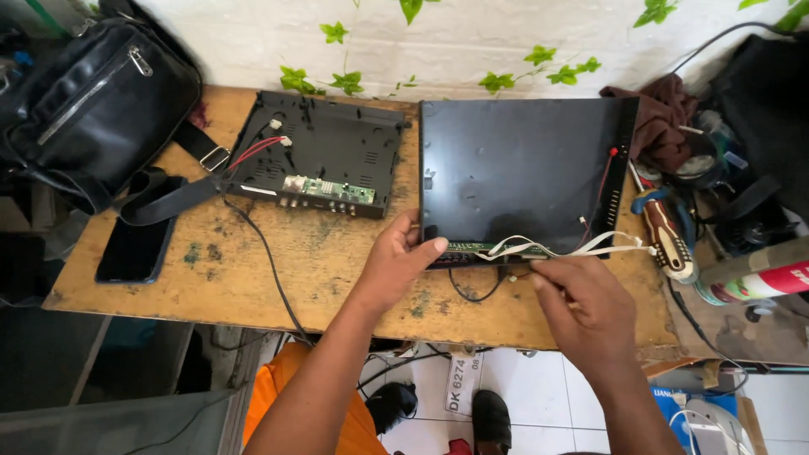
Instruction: Disassembling an electronic device by unscrewing the base and removing the top casing.
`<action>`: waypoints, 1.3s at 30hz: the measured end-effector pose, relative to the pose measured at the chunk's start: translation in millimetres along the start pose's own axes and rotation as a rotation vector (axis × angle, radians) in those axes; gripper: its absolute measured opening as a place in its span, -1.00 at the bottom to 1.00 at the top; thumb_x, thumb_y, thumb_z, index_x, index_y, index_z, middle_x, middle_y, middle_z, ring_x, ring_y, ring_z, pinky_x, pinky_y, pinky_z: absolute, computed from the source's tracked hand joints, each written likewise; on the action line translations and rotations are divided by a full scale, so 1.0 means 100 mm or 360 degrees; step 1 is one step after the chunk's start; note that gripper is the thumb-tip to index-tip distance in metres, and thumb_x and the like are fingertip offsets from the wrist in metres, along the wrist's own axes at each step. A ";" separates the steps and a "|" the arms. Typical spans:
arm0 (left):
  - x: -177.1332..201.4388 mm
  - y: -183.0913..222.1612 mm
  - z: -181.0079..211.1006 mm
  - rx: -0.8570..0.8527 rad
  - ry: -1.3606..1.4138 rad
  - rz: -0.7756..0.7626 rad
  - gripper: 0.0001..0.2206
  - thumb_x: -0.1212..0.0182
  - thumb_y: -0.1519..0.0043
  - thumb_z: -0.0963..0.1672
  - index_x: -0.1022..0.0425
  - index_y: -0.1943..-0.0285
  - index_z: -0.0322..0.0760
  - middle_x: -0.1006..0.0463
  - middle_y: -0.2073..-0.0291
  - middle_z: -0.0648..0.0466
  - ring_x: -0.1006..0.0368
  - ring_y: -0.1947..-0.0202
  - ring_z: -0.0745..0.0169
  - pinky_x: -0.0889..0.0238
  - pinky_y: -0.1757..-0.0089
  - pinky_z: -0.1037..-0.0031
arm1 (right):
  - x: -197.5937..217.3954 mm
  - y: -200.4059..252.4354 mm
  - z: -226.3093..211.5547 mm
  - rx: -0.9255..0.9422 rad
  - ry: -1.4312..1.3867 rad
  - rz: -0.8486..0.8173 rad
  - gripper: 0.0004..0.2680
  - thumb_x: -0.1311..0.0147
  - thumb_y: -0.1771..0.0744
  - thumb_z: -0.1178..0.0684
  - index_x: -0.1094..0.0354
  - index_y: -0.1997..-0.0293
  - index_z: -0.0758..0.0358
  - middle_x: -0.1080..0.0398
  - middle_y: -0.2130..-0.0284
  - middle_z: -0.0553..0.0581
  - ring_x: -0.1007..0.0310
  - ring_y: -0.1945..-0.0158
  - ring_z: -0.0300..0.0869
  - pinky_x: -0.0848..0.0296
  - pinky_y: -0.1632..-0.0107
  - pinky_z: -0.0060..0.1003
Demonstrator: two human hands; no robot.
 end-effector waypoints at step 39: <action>0.15 -0.23 -0.48 -0.0561 0.0362 -0.0168 -0.42 -0.47 -0.08 -0.29 -0.39 -0.32 -0.29 -0.63 0.05 -0.02 -0.60 0.08 0.26 -0.55 0.02 0.38 | -0.28 -0.43 0.43 0.0283 0.0099 -0.0400 -0.88 -0.16 -0.35 0.03 -0.55 0.07 0.09 -0.54 0.28 0.12 -0.50 0.15 0.13 -0.42 0.00 -0.06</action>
Point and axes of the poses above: each hand's wrist, its own y-axis away from the middle knuckle, its own x-axis out of the back of the hand, z = x × y, the point moved 1 cm from there along -y, towards the middle knuckle
